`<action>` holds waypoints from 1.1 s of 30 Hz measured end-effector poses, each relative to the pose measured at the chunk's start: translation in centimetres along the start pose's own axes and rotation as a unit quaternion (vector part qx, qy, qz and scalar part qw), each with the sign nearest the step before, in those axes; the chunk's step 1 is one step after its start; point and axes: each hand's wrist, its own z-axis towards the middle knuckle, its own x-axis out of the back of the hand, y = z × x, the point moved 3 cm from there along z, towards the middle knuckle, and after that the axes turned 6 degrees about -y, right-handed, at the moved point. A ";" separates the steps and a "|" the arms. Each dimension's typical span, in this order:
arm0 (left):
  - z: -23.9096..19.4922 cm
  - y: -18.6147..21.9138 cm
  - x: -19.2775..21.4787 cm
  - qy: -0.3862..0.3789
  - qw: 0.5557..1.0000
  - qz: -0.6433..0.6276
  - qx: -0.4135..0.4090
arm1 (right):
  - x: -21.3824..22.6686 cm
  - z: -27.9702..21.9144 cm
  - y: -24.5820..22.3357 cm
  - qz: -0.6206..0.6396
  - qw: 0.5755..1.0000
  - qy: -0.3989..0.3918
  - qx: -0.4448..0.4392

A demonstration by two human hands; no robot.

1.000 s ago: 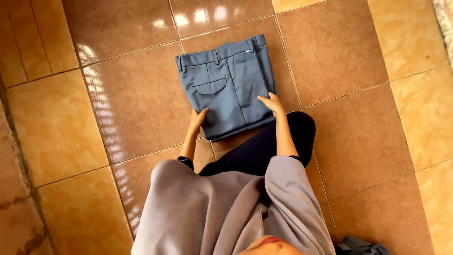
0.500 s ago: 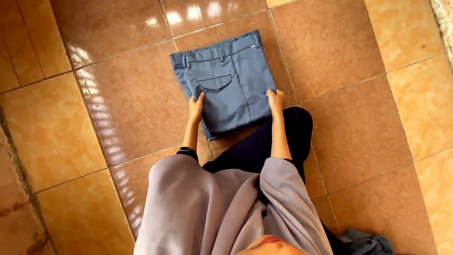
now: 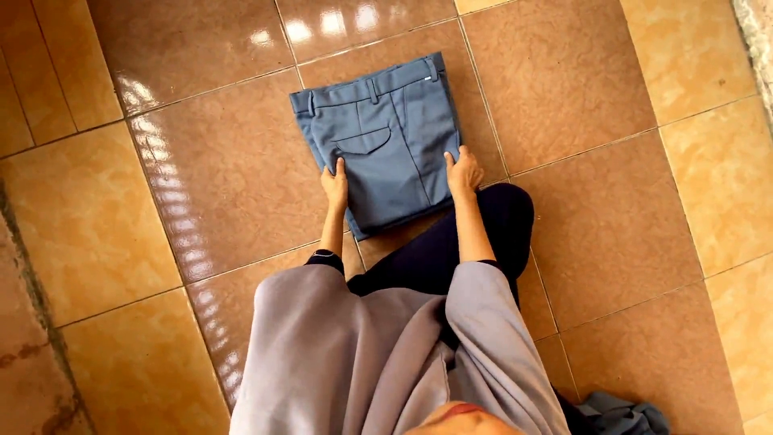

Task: The person sits on a tiled floor and folds two pairs of grey trousers by hand. They smooth and fold each pair into a compact rectangle, then place the finished items aside.

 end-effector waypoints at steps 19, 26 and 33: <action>-7.2 9.5 1.5 0.088 0.951 0.141 -0.259 | 3.1 -2.2 -4.3 -0.042 0.984 0.097 0.144; -8.3 6.6 -3.2 -0.083 0.820 0.468 -0.320 | 0.0 -2.8 -5.6 -0.040 0.967 -0.166 0.188; -8.5 6.0 -4.0 -0.096 0.808 0.520 -0.261 | -0.7 -2.5 -4.9 -0.030 0.968 -0.181 0.169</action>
